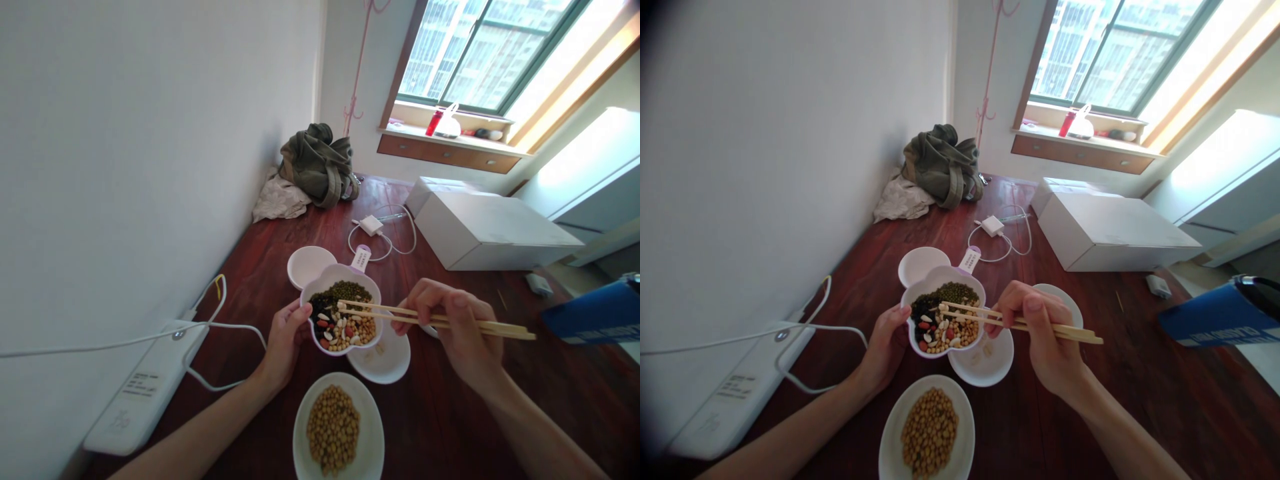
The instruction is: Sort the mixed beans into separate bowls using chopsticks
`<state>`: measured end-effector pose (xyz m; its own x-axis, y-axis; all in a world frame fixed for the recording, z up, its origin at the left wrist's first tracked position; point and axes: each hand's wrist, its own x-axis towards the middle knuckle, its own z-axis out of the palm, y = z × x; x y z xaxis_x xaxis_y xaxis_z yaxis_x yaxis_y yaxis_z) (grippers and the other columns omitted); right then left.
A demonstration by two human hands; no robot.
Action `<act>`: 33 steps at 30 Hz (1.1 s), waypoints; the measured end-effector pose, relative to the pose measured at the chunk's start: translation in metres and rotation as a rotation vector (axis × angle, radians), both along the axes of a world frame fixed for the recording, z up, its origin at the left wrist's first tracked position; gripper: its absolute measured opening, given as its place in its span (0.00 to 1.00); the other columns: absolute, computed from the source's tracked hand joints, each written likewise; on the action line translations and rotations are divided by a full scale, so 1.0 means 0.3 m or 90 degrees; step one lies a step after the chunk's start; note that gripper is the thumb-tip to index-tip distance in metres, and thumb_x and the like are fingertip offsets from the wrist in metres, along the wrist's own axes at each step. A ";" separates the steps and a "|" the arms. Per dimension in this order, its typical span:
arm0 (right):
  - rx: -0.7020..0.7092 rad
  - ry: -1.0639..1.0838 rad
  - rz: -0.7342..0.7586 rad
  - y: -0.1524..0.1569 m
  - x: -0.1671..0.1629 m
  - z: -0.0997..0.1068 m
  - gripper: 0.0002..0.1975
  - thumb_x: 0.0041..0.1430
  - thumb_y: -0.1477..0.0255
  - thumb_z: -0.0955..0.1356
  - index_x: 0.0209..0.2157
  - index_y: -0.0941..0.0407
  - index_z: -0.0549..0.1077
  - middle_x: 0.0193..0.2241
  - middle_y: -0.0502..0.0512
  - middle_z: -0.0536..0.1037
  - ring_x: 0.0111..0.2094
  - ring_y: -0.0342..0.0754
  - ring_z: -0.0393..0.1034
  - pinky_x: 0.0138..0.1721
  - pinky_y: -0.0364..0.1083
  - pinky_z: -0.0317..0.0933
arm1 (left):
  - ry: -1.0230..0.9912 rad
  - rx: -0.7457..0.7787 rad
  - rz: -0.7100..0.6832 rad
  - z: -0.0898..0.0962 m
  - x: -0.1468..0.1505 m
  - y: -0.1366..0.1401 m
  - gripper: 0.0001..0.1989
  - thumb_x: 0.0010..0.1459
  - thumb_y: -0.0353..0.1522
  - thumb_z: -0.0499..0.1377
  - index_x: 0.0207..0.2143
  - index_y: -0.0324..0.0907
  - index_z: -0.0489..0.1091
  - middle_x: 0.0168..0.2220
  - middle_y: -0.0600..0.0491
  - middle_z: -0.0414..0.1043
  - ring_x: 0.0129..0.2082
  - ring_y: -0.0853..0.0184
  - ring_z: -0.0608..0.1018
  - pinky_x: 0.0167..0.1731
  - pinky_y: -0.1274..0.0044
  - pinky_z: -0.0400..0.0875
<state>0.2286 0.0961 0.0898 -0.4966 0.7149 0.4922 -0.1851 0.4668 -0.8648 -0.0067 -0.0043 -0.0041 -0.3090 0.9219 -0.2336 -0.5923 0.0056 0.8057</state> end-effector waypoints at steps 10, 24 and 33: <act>0.000 -0.107 -0.039 -0.025 0.219 0.118 0.29 0.82 0.53 0.58 0.33 0.53 0.78 0.31 0.60 0.79 0.33 0.57 0.75 0.33 0.53 0.65 | -0.004 0.005 0.007 0.002 0.004 -0.002 0.28 0.57 0.48 0.76 0.50 0.35 0.83 0.41 0.42 0.88 0.43 0.50 0.90 0.43 0.66 0.87; 0.024 -0.089 0.082 -0.047 -0.018 -0.055 0.27 0.85 0.56 0.56 0.35 0.53 0.73 0.32 0.53 0.79 0.34 0.48 0.77 0.38 0.49 0.66 | 0.005 -0.011 0.004 0.010 0.000 0.002 0.28 0.53 0.50 0.77 0.45 0.36 0.83 0.36 0.45 0.87 0.36 0.53 0.89 0.37 0.69 0.86; 0.060 -0.045 0.065 -0.048 -0.054 -0.081 0.26 0.85 0.58 0.58 0.33 0.54 0.72 0.29 0.54 0.79 0.31 0.47 0.76 0.35 0.47 0.67 | 0.006 -0.011 0.002 0.000 -0.005 0.003 0.29 0.54 0.50 0.77 0.47 0.36 0.83 0.37 0.44 0.88 0.37 0.53 0.89 0.38 0.68 0.87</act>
